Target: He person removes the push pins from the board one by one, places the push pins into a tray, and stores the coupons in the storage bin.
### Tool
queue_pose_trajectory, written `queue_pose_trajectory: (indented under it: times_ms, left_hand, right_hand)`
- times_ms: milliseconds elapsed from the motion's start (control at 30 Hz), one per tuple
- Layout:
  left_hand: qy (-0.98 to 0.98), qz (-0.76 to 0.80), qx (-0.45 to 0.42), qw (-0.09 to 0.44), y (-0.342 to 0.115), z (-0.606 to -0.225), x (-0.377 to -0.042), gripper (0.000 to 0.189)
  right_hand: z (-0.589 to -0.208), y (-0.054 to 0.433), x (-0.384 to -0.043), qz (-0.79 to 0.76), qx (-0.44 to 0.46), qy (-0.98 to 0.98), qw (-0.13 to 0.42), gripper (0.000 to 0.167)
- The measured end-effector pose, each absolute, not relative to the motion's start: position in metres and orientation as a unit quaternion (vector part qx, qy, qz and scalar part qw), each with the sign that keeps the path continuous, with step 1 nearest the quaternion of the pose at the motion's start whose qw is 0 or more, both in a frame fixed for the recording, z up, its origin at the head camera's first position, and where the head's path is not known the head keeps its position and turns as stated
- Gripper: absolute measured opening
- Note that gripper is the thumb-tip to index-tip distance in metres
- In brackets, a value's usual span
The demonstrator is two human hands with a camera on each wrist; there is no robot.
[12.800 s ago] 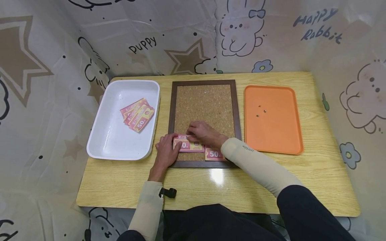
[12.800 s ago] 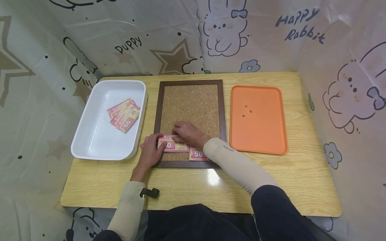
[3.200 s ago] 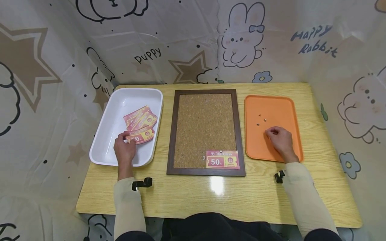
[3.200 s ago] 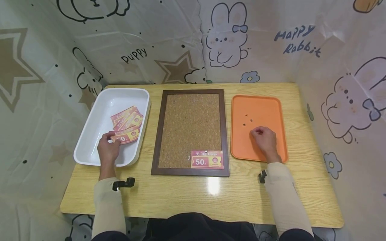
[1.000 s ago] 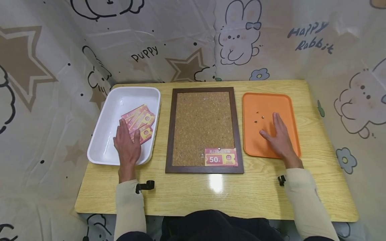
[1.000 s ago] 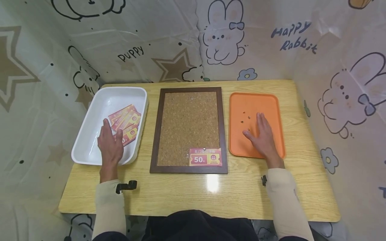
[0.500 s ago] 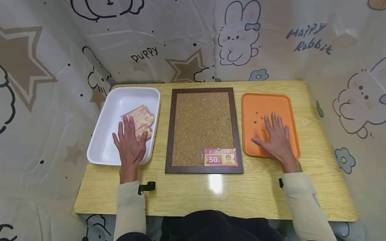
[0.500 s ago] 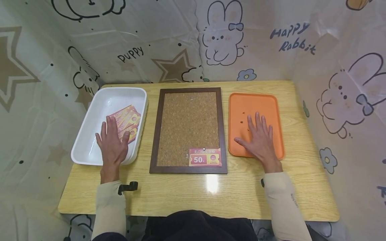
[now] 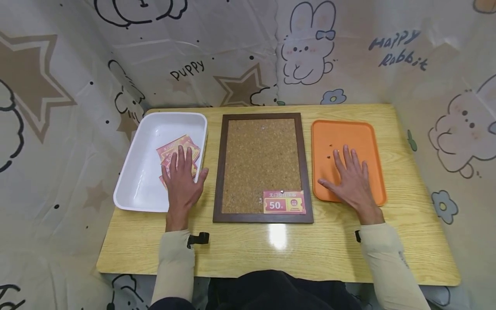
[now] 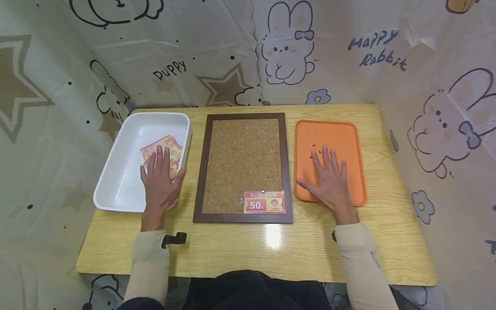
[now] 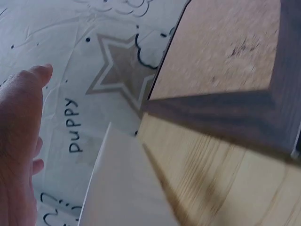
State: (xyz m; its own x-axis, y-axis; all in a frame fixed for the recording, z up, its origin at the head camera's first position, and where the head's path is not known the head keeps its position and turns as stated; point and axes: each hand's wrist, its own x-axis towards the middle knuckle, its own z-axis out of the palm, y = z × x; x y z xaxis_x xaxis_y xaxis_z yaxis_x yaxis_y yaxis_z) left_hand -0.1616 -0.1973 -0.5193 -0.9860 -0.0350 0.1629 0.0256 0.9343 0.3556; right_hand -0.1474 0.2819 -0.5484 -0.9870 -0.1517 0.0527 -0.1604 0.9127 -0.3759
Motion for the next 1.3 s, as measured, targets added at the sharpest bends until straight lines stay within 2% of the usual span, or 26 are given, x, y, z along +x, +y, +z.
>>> queue_pose_trajectory:
  times_ms: [400,933,1300]
  left_hand:
    - [-0.985,-0.150,-0.047,0.073,-0.168,-0.530,-0.163,0.079]
    - [-0.981,-0.169,-0.073,0.061,-0.146,-0.543,-0.150,0.076]
    - [-0.975,-0.181,-0.109,0.072,-0.132,-0.554,-0.139,0.071]
  right_hand:
    - [-0.556,0.269,-0.142,0.198,0.107,-0.974,0.006,0.095]
    - [-0.568,0.250,-0.139,0.205,0.147,-0.967,0.033,0.091]
    - [-0.577,0.234,-0.135,0.227,0.167,-0.958,0.045,0.086]
